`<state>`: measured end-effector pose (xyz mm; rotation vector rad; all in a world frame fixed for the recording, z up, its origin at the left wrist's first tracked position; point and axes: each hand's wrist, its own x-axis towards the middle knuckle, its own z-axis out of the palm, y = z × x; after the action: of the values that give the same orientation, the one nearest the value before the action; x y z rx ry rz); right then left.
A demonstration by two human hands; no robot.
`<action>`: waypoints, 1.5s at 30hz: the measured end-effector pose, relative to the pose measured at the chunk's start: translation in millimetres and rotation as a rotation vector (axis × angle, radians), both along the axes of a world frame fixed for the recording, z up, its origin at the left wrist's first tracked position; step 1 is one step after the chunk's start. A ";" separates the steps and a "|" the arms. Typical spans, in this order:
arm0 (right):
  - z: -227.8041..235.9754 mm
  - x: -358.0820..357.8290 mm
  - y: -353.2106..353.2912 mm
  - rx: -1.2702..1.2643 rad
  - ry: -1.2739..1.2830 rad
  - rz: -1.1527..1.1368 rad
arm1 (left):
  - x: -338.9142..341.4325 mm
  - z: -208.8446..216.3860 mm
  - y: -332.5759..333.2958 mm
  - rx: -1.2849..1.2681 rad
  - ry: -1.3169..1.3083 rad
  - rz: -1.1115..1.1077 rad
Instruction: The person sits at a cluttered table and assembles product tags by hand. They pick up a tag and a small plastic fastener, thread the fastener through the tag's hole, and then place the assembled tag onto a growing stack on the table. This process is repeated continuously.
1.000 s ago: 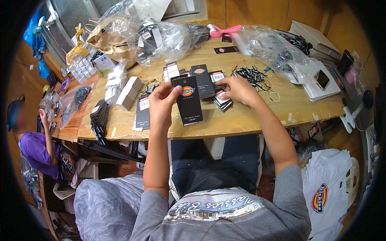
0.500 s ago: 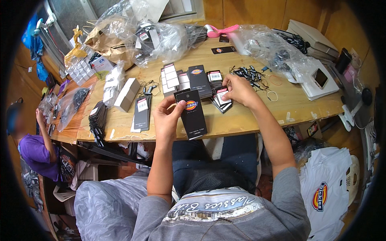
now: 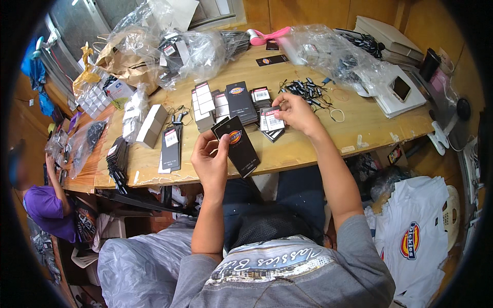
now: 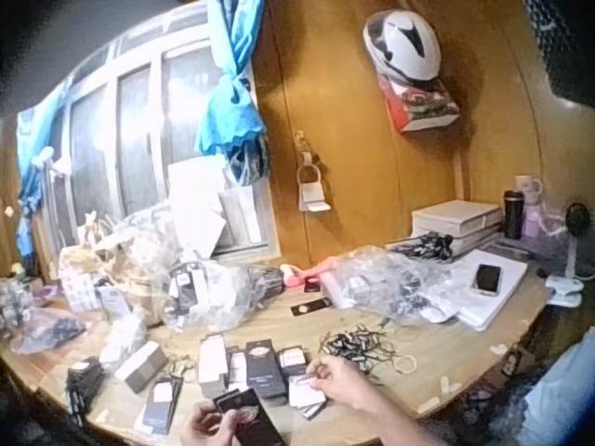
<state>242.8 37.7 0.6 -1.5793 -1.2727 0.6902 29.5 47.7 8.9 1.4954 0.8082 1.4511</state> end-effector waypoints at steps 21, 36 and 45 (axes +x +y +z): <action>28.0 -84.0 -55.1 0.593 -0.008 0.010 | 1.5 0.6 -26.0 -0.155 -0.204 -0.177; -12.6 -154.4 -83.2 0.037 1.177 0.834 | -15.4 40.2 -70.6 0.484 -0.453 -0.249; 22.2 11.8 -51.3 0.467 -0.603 -0.369 | -31.9 38.0 -51.2 0.290 -0.580 -0.263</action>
<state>254.6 -13.6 22.8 -1.6028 -1.3744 -0.3307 -2.4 -3.5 46.9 1.2206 0.0498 1.7201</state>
